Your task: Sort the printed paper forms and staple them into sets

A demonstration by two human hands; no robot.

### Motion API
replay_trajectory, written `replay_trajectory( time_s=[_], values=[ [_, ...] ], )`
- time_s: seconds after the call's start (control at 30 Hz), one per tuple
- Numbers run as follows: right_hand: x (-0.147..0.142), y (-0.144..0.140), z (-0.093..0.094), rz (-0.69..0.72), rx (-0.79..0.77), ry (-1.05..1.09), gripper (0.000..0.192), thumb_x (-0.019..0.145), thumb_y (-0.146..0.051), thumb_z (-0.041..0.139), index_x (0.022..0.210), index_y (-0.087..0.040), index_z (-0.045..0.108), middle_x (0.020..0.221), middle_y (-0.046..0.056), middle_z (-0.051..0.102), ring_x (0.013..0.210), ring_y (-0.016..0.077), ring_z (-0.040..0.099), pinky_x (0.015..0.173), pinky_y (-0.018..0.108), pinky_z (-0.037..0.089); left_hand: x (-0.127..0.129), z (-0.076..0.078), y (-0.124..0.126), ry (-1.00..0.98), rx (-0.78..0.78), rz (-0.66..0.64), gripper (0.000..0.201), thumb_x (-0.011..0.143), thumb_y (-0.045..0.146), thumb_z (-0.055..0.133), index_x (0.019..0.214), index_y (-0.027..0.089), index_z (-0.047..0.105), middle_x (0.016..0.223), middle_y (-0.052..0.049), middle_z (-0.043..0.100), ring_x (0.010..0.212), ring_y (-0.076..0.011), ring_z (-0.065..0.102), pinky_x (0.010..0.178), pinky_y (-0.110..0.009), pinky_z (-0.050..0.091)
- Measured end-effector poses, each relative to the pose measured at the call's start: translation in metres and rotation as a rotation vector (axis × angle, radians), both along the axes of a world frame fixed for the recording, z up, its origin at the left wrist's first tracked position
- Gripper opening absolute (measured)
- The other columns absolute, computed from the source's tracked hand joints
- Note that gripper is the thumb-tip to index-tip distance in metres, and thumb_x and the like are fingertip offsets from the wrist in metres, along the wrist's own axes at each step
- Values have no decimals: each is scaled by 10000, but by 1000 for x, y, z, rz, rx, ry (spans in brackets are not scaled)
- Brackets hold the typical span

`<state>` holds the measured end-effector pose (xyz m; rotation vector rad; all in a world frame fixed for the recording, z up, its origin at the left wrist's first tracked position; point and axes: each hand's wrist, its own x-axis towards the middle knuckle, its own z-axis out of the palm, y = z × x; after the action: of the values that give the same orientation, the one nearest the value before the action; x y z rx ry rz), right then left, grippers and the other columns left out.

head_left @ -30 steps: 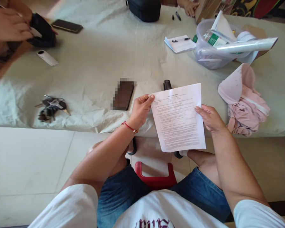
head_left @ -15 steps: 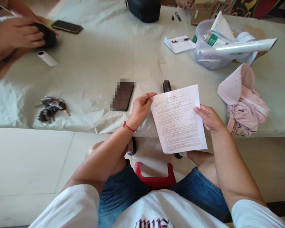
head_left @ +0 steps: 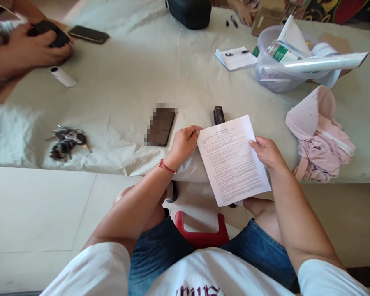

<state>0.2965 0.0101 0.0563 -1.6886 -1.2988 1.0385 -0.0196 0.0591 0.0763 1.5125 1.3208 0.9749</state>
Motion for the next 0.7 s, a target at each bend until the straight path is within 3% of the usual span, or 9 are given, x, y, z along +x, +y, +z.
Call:
replay_trajectory(
  time_s=[0.17,0.33,0.53,0.7],
  values=[
    [-5,3,4,-3,-23,-110,329,872,-543,806,756,-246,727,686,14,724,750,248,712,644,319,580,-2,-5,3,85,0,22,223,937,213,594,897,196,813,609,13,571,715,-196,573,711,-304,427],
    [-7,5,7,-7,-86,-75,336,859,-569,810,812,-242,748,754,23,751,764,258,713,659,343,582,-4,-14,8,-5,-58,91,157,895,192,616,849,192,766,647,6,600,660,-174,516,636,-292,368],
    [-14,12,1,-30,-11,54,364,825,-600,822,817,-262,685,735,-16,710,669,201,636,592,301,500,-5,-16,6,-28,-93,73,125,913,229,614,864,195,724,676,0,619,645,-164,497,598,-280,351],
    [-20,19,-1,-105,79,-1,347,817,-572,826,797,-256,684,735,-8,704,680,195,614,635,310,496,-1,-17,5,-72,-104,69,110,899,250,631,859,198,720,677,5,606,656,-167,509,605,-285,362]
  ],
)
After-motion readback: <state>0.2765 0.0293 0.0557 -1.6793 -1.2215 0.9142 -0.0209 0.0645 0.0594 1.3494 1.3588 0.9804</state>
